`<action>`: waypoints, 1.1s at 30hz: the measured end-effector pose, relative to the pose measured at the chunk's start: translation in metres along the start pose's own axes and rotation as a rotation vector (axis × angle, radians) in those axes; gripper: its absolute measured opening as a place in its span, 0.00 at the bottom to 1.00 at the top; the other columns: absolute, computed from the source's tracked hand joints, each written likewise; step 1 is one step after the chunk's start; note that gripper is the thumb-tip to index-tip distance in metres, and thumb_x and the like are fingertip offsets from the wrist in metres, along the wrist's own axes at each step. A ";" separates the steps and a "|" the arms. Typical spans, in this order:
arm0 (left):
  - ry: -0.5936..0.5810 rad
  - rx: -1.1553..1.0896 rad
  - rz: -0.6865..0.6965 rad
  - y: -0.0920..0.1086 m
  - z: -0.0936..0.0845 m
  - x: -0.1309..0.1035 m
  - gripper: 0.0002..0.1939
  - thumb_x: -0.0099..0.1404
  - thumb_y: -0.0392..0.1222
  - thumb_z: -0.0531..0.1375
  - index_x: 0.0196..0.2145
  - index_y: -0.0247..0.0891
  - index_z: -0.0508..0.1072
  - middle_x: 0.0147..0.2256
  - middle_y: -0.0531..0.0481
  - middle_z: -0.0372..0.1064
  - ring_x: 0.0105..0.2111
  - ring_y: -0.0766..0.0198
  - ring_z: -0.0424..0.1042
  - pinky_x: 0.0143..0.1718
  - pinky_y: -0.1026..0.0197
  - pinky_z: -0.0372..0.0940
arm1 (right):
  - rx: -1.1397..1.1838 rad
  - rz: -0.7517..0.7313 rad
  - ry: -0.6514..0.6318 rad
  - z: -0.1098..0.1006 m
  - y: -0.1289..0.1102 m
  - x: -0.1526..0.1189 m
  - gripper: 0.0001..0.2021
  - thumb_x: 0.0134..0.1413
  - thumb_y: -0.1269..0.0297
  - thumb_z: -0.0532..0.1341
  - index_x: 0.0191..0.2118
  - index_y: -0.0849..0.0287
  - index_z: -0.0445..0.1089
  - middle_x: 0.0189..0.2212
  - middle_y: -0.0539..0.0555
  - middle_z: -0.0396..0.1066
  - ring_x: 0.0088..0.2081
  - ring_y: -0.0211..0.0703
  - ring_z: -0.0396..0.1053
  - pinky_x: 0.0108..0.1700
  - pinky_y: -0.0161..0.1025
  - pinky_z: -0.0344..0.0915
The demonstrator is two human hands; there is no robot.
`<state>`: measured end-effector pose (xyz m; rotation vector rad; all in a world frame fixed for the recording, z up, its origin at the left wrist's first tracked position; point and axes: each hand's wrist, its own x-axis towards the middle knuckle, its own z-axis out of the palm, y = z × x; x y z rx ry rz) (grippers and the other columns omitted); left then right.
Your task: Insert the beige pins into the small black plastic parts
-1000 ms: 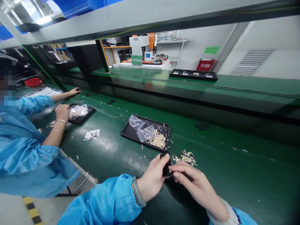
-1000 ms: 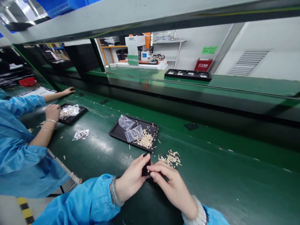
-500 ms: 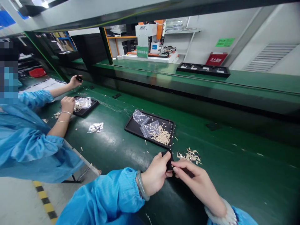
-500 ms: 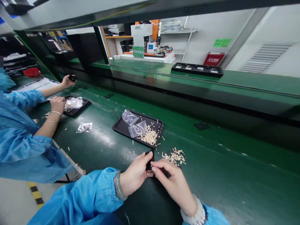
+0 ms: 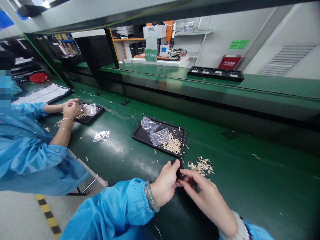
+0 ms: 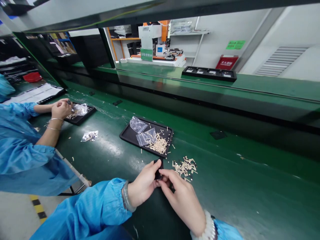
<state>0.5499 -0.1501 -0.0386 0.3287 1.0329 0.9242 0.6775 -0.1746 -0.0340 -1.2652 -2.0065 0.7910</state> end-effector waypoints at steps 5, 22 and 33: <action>-0.048 -0.056 -0.106 0.002 0.000 0.001 0.09 0.59 0.43 0.55 0.26 0.36 0.61 0.17 0.55 0.58 0.15 0.73 0.55 0.19 0.68 0.49 | 0.077 0.044 -0.062 -0.007 0.004 0.004 0.12 0.56 0.63 0.56 0.46 0.53 0.68 0.38 0.52 0.73 0.37 0.41 0.71 0.38 0.35 0.69; -0.368 0.121 -0.413 0.000 -0.003 -0.001 0.21 0.62 0.49 0.42 0.23 0.33 0.64 0.21 0.50 0.59 0.16 0.71 0.55 0.20 0.63 0.40 | 0.177 0.196 0.113 -0.017 0.006 0.009 0.10 0.52 0.58 0.59 0.32 0.56 0.76 0.31 0.54 0.76 0.32 0.44 0.73 0.34 0.37 0.70; -0.331 0.237 -0.089 0.000 -0.004 0.002 0.15 0.58 0.46 0.51 0.32 0.32 0.70 0.22 0.51 0.62 0.18 0.72 0.54 0.20 0.65 0.43 | 0.351 0.252 -0.061 -0.026 0.003 0.009 0.15 0.56 0.55 0.55 0.38 0.59 0.73 0.21 0.50 0.71 0.22 0.37 0.68 0.27 0.33 0.67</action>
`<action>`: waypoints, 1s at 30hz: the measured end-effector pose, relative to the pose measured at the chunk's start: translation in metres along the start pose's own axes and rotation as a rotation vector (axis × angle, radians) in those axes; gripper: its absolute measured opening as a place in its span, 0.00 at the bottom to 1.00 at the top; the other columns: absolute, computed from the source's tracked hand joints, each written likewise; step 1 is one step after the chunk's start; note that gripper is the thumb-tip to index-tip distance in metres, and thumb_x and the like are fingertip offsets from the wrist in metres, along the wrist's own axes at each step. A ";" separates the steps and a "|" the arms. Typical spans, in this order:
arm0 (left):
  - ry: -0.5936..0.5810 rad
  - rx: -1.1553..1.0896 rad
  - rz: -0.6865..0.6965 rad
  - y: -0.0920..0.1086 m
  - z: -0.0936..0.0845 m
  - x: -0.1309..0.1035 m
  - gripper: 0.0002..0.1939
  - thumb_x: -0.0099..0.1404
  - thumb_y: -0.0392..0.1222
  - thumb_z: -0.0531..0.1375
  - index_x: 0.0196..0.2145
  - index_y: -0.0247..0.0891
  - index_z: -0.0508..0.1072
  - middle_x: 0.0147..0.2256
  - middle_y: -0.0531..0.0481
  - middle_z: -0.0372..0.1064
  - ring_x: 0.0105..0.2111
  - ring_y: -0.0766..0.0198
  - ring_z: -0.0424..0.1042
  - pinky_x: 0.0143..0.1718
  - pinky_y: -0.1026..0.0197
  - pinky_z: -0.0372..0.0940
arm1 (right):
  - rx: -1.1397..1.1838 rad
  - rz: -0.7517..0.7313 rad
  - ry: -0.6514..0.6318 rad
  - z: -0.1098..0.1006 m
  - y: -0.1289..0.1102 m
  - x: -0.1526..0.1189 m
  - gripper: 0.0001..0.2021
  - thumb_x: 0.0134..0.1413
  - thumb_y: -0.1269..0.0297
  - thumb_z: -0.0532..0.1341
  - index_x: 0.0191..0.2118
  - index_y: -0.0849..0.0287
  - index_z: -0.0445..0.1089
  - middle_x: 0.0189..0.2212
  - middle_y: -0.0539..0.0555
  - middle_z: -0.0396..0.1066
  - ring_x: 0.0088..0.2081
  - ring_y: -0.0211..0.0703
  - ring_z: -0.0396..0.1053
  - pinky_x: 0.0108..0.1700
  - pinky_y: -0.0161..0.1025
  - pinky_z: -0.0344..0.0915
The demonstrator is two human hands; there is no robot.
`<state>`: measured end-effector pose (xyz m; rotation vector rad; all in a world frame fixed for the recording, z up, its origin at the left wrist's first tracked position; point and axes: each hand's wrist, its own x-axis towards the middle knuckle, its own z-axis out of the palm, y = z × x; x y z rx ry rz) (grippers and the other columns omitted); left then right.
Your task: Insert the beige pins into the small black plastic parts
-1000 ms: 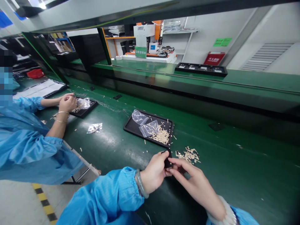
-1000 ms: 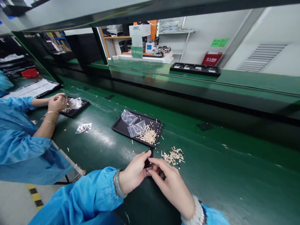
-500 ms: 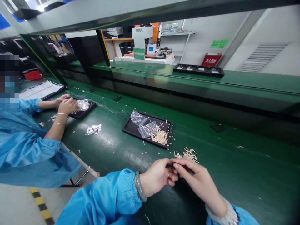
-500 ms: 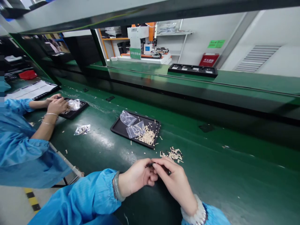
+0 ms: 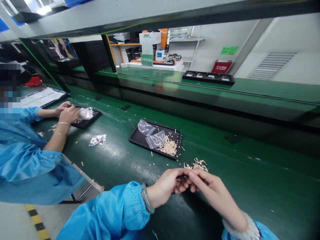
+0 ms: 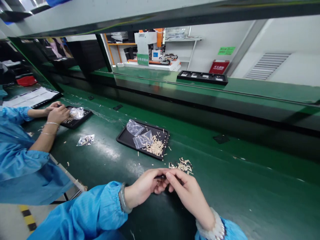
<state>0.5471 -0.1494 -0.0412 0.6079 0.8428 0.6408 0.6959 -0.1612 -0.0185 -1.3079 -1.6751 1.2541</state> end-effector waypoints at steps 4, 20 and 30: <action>0.177 0.194 0.292 0.002 -0.002 0.001 0.30 0.59 0.51 0.56 0.57 0.40 0.58 0.26 0.54 0.64 0.20 0.70 0.57 0.24 0.65 0.52 | 0.000 0.046 -0.042 -0.015 -0.004 0.011 0.13 0.52 0.55 0.59 0.34 0.60 0.73 0.19 0.50 0.72 0.23 0.38 0.69 0.29 0.33 0.67; 0.207 0.688 0.555 0.018 -0.019 0.005 0.14 0.64 0.44 0.52 0.44 0.39 0.69 0.29 0.51 0.66 0.27 0.66 0.62 0.31 0.65 0.56 | -0.230 0.033 0.469 -0.072 0.074 0.060 0.21 0.52 0.50 0.55 0.43 0.63 0.70 0.28 0.56 0.73 0.26 0.41 0.70 0.29 0.36 0.67; 0.035 1.366 0.638 0.047 -0.030 0.002 0.10 0.61 0.37 0.54 0.27 0.42 0.74 0.29 0.48 0.68 0.34 0.58 0.66 0.40 0.60 0.55 | -0.357 0.029 0.351 -0.040 0.071 -0.013 0.17 0.56 0.54 0.53 0.43 0.60 0.70 0.23 0.52 0.72 0.22 0.39 0.68 0.27 0.34 0.67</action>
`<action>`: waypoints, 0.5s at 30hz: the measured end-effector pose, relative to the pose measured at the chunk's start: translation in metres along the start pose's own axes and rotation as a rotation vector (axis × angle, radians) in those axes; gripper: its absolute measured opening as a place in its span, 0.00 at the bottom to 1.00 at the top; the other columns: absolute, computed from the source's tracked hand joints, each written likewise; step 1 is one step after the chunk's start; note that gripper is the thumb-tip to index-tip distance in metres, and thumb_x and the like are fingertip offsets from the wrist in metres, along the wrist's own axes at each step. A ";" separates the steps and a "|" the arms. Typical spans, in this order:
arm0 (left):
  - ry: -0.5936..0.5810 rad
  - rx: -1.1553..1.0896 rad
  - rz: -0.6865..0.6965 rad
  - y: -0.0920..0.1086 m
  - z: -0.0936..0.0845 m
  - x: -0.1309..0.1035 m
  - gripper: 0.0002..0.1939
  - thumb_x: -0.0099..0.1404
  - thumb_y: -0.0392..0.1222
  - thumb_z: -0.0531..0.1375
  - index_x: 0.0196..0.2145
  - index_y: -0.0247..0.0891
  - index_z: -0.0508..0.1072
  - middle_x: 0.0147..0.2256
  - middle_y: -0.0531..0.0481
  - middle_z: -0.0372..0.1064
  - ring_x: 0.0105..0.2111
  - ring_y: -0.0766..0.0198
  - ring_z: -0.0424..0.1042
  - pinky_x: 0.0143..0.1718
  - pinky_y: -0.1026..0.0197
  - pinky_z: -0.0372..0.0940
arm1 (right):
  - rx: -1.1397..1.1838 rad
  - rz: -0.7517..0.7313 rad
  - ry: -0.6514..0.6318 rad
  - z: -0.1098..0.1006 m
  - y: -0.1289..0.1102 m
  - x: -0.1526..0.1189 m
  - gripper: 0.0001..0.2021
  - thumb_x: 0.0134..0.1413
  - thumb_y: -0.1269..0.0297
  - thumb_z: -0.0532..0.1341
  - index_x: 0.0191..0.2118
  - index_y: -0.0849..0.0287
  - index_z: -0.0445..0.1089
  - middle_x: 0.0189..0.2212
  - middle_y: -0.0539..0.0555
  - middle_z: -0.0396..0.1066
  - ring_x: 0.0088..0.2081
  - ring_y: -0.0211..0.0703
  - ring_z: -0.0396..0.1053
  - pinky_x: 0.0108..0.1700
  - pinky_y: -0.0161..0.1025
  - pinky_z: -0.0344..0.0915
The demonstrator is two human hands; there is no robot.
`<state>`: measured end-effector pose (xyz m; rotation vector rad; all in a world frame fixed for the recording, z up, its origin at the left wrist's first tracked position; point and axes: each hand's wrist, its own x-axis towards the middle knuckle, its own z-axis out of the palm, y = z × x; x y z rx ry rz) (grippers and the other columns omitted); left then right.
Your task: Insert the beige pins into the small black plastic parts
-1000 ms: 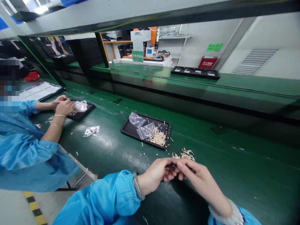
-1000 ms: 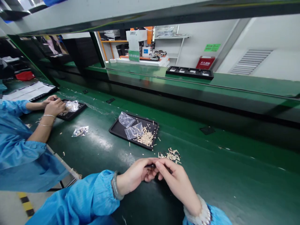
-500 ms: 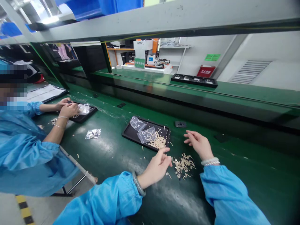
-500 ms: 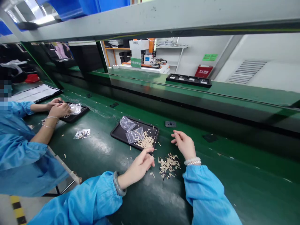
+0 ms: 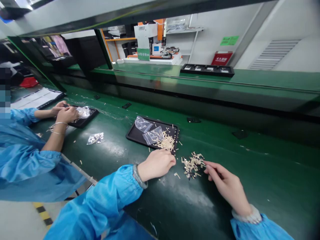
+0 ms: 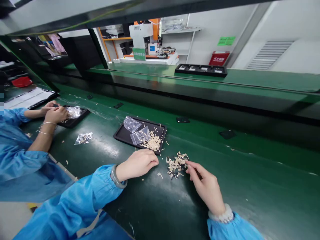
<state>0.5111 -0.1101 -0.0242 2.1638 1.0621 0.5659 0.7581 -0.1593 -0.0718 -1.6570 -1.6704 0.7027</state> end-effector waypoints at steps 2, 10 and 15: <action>-0.043 0.044 0.030 -0.002 0.004 0.001 0.07 0.59 0.37 0.57 0.25 0.42 0.74 0.27 0.48 0.67 0.32 0.58 0.66 0.40 0.60 0.56 | 0.010 -0.054 -0.030 0.007 -0.008 -0.008 0.16 0.57 0.55 0.53 0.43 0.60 0.70 0.25 0.52 0.73 0.22 0.39 0.69 0.28 0.34 0.68; -0.165 0.481 0.159 -0.005 0.033 -0.009 0.06 0.61 0.42 0.58 0.31 0.37 0.70 0.32 0.46 0.66 0.35 0.57 0.65 0.34 0.59 0.59 | -0.024 -0.268 -0.103 0.029 -0.026 -0.023 0.13 0.59 0.61 0.51 0.43 0.57 0.70 0.33 0.55 0.75 0.34 0.43 0.74 0.40 0.38 0.70; -0.211 0.704 0.222 -0.004 0.042 -0.014 0.07 0.65 0.38 0.52 0.31 0.34 0.67 0.33 0.47 0.64 0.35 0.57 0.64 0.35 0.56 0.62 | -0.051 -0.292 -0.088 0.036 -0.025 -0.026 0.12 0.59 0.63 0.52 0.42 0.55 0.71 0.37 0.54 0.75 0.37 0.43 0.74 0.40 0.37 0.70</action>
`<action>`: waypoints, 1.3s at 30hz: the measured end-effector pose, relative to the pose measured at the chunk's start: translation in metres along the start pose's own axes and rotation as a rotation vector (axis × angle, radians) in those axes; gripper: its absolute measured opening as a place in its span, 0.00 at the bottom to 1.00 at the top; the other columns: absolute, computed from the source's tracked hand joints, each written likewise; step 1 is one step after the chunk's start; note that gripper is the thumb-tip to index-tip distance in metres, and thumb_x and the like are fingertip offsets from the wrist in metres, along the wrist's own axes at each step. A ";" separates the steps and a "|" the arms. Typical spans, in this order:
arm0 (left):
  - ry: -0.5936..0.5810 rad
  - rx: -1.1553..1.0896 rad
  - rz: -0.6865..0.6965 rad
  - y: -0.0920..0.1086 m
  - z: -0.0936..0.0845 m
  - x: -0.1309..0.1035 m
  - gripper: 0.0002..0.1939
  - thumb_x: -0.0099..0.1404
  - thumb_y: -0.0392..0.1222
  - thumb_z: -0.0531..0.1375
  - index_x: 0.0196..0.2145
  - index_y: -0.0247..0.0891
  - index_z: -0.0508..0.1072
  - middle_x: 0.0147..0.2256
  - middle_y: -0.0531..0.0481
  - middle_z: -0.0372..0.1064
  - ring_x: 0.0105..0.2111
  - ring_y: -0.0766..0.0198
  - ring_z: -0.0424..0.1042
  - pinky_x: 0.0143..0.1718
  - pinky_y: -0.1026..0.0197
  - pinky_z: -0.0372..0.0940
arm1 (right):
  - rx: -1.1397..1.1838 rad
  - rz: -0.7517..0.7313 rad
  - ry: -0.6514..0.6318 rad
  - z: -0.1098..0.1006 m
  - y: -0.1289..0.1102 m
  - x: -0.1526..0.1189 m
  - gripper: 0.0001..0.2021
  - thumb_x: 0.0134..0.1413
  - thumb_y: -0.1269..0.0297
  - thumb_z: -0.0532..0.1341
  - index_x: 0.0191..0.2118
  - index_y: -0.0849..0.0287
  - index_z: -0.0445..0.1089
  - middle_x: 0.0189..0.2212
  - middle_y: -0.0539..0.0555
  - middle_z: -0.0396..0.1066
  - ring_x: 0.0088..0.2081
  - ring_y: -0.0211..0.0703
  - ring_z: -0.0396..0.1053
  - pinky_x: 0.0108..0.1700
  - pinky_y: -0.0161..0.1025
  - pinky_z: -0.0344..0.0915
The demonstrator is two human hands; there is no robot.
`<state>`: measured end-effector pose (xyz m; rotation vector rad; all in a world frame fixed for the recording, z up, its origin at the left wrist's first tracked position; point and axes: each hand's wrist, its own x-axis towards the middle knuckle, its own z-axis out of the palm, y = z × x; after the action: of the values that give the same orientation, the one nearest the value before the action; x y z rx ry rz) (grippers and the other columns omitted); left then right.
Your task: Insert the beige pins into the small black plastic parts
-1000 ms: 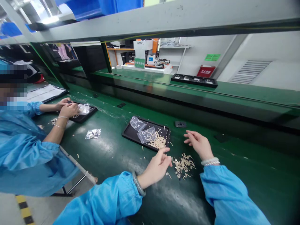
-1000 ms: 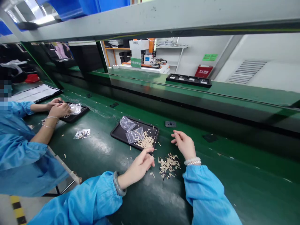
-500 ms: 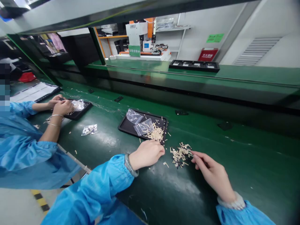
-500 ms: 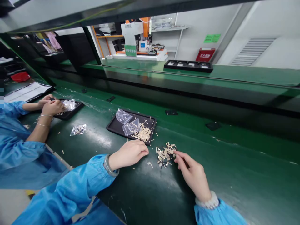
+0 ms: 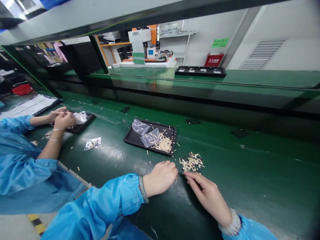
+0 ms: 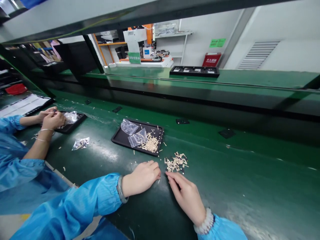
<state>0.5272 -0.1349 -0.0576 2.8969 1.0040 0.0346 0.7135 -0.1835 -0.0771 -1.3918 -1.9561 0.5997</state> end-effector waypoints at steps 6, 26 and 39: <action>-0.017 0.024 -0.038 0.006 -0.004 -0.003 0.07 0.65 0.41 0.53 0.36 0.34 0.65 0.36 0.46 0.63 0.37 0.57 0.64 0.29 0.60 0.64 | -0.020 0.006 0.013 0.003 0.000 -0.001 0.11 0.59 0.63 0.52 0.41 0.55 0.71 0.38 0.54 0.75 0.38 0.43 0.74 0.40 0.37 0.70; 0.360 -0.717 -0.212 -0.003 -0.026 0.007 0.08 0.66 0.37 0.49 0.36 0.37 0.67 0.34 0.50 0.69 0.35 0.65 0.68 0.37 0.64 0.63 | 0.549 0.380 -0.001 -0.002 -0.031 0.040 0.16 0.50 0.52 0.59 0.36 0.61 0.71 0.17 0.48 0.67 0.19 0.36 0.65 0.21 0.32 0.63; 0.555 -1.627 -0.441 -0.024 -0.021 0.006 0.14 0.55 0.47 0.62 0.30 0.32 0.68 0.23 0.54 0.64 0.20 0.73 0.64 0.22 0.68 0.63 | 0.443 0.222 0.070 0.001 -0.054 0.078 0.12 0.48 0.56 0.61 0.33 0.58 0.73 0.25 0.52 0.72 0.22 0.38 0.67 0.24 0.34 0.66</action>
<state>0.5160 -0.1106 -0.0388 1.1590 0.8962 1.0615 0.6605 -0.1282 -0.0216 -1.3277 -1.5039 1.0038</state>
